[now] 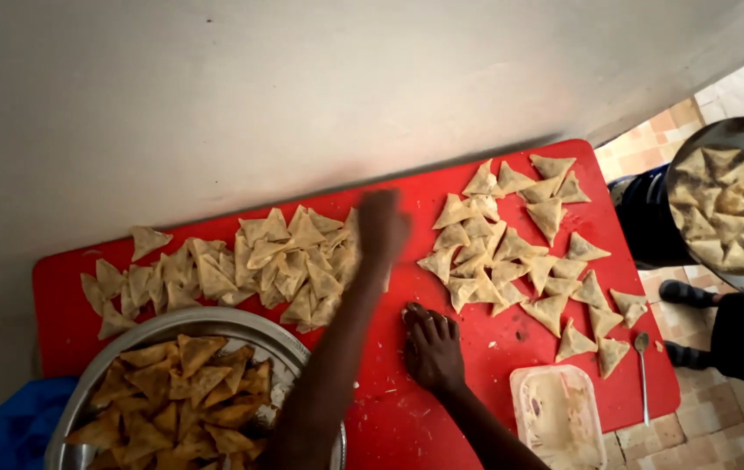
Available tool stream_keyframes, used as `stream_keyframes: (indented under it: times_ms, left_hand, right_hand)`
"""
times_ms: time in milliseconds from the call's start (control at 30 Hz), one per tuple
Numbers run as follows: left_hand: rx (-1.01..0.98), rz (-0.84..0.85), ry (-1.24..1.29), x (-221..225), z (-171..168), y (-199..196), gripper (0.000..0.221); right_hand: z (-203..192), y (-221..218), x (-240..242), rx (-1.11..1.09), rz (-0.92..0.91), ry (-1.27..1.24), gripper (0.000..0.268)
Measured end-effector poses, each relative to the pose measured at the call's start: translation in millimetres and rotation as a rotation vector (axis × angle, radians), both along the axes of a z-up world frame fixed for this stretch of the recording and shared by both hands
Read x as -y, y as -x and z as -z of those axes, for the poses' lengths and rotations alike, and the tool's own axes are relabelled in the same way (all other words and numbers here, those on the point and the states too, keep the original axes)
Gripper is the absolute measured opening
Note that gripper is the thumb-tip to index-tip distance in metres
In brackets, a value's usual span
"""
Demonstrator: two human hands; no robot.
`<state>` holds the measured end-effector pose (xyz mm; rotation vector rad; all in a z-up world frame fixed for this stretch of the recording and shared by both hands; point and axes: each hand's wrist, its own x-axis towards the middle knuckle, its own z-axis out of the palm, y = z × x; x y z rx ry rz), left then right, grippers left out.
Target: Arranging and sorting samosas on a table and into a metal tray
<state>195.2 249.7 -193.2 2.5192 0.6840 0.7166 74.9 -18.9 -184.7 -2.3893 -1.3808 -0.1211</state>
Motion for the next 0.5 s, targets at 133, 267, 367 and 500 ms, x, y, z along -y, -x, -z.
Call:
stream_keyframes:
  times_ms: [133, 267, 367, 500]
  left_hand:
    - [-0.709, -0.144, -0.027, -65.0, -26.7, 22.2, 0.023]
    - [-0.683, 0.009, -0.052, -69.6, 15.2, 27.2, 0.045]
    - [-0.475, 0.172, 0.232, -61.9, 13.3, 21.9, 0.045]
    - [-0.073, 0.237, 0.795, -37.7, -1.4, 4.6, 0.021]
  right_hand:
    - [2.6, 1.0, 0.5, 0.018, 0.018, -0.002, 0.049]
    - [-3.7, 1.2, -0.8, 0.003, 0.012, 0.002, 0.051]
    - [-1.7, 1.6, -2.1, 0.003, 0.013, 0.015, 0.049]
    - [1.6, 2.4, 0.0, 0.031, 0.015, 0.024, 0.047]
